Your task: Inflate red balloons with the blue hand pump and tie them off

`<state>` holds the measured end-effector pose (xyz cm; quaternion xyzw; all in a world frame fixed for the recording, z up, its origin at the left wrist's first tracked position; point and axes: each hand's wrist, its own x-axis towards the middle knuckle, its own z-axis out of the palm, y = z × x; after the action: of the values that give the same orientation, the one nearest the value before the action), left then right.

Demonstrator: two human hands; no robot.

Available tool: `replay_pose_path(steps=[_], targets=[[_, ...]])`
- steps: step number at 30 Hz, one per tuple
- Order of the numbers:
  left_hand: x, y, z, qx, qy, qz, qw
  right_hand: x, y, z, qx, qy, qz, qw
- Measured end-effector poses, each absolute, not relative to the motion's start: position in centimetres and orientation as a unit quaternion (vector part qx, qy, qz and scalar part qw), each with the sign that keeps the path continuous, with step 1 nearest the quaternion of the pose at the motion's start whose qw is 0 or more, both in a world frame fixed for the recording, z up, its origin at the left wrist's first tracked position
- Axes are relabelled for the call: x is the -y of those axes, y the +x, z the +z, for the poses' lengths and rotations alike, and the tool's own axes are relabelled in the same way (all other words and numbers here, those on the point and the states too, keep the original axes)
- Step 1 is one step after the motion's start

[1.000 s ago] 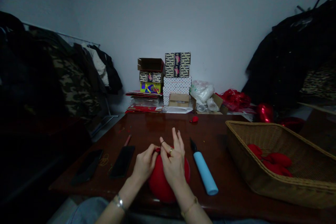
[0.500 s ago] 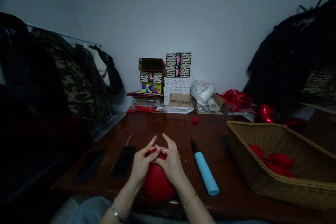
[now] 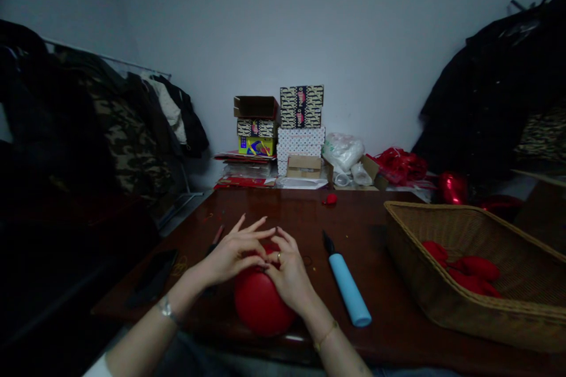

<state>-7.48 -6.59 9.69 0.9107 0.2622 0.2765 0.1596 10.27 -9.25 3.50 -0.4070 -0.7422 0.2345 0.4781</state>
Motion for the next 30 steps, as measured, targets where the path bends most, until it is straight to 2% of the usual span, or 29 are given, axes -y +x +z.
replay_pose_path(steps=[7,12,15,19,22,26,28,30], targets=[[5.9,-7.5,11.4,-0.190,0.960,0.175,0.106,9.6,10.2,4.1,0.763,-0.385,0.231,0.465],[6.8,-7.4,12.5,-0.193,0.967,0.133,0.101,9.8,10.6,4.2,0.775,-0.369,0.245,0.450],[7.2,-7.7,12.2,-0.215,0.956,0.147,0.136,9.9,10.8,4.0,0.770,-0.368,0.259,0.452],[6.8,-8.2,10.7,-0.259,0.907,0.234,0.234,9.9,11.1,3.6,0.753,-0.367,0.280,0.469],[6.4,-8.3,9.8,-0.284,0.901,0.269,0.190,10.0,11.2,3.2,0.737,-0.378,0.284,0.484],[6.6,-8.1,9.9,-0.290,0.932,0.210,0.058,10.1,11.3,2.6,0.715,-0.396,0.266,0.511],[6.9,-8.0,9.9,-0.285,0.936,0.196,0.063,10.0,11.3,2.1,0.704,-0.396,0.249,0.533],[7.1,-8.0,9.4,-0.272,0.926,0.216,0.145,9.9,11.1,1.6,0.689,-0.397,0.233,0.559]])
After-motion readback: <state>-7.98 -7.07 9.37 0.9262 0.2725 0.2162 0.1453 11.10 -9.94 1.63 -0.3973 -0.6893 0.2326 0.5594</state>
